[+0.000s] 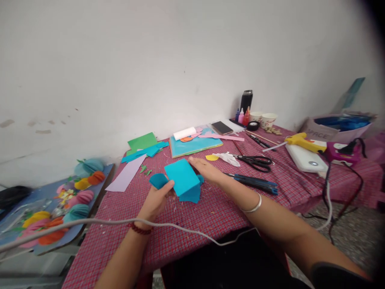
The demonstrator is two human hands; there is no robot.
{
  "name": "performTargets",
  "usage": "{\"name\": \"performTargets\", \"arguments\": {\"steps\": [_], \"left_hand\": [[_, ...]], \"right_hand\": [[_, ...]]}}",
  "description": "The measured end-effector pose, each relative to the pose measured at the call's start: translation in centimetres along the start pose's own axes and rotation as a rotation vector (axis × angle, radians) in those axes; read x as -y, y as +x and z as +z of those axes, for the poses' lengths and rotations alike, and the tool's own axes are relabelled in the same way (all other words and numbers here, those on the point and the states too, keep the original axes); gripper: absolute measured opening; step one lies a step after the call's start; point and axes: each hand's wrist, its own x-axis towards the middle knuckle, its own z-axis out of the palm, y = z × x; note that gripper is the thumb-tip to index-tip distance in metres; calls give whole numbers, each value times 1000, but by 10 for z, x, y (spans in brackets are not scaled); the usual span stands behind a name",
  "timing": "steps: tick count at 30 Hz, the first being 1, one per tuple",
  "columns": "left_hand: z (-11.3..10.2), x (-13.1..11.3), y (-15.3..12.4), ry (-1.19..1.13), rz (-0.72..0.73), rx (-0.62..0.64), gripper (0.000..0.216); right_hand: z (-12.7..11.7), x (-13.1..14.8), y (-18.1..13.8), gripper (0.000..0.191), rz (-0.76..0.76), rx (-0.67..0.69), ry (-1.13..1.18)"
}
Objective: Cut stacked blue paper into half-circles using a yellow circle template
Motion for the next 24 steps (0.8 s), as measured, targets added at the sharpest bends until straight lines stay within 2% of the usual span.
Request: {"name": "performTargets", "arguments": {"steps": [3, 5, 8, 11, 14, 17, 20, 24], "left_hand": [[2, 2, -1, 37, -90, 30, 24], [2, 2, 1, -13, -128, -8, 23], [0, 0, 5, -116, -208, -73, 20], [-1, 0, 8, -159, -267, -146, 20], [2, 0, 6, -86, -193, -106, 24], [6, 1, 3, -15, -71, -81, 32], [7, 4, 2, 20, 19, -116, 35], [4, 12, 5, 55, 137, -217, 36]], "right_hand": [[-2, 1, -2, 39, 24, 187, 244], [-2, 0, -2, 43, 3, 231, 298], [-1, -3, -2, 35, -23, 205, 275], [1, -6, -1, 19, -61, 122, 104], [5, -6, -1, 20, -95, 66, -13], [7, -3, -2, 25, 38, 88, 66], [10, -1, -4, 24, 173, 83, 179], [14, -2, -4, 24, 142, 163, 261]]}}
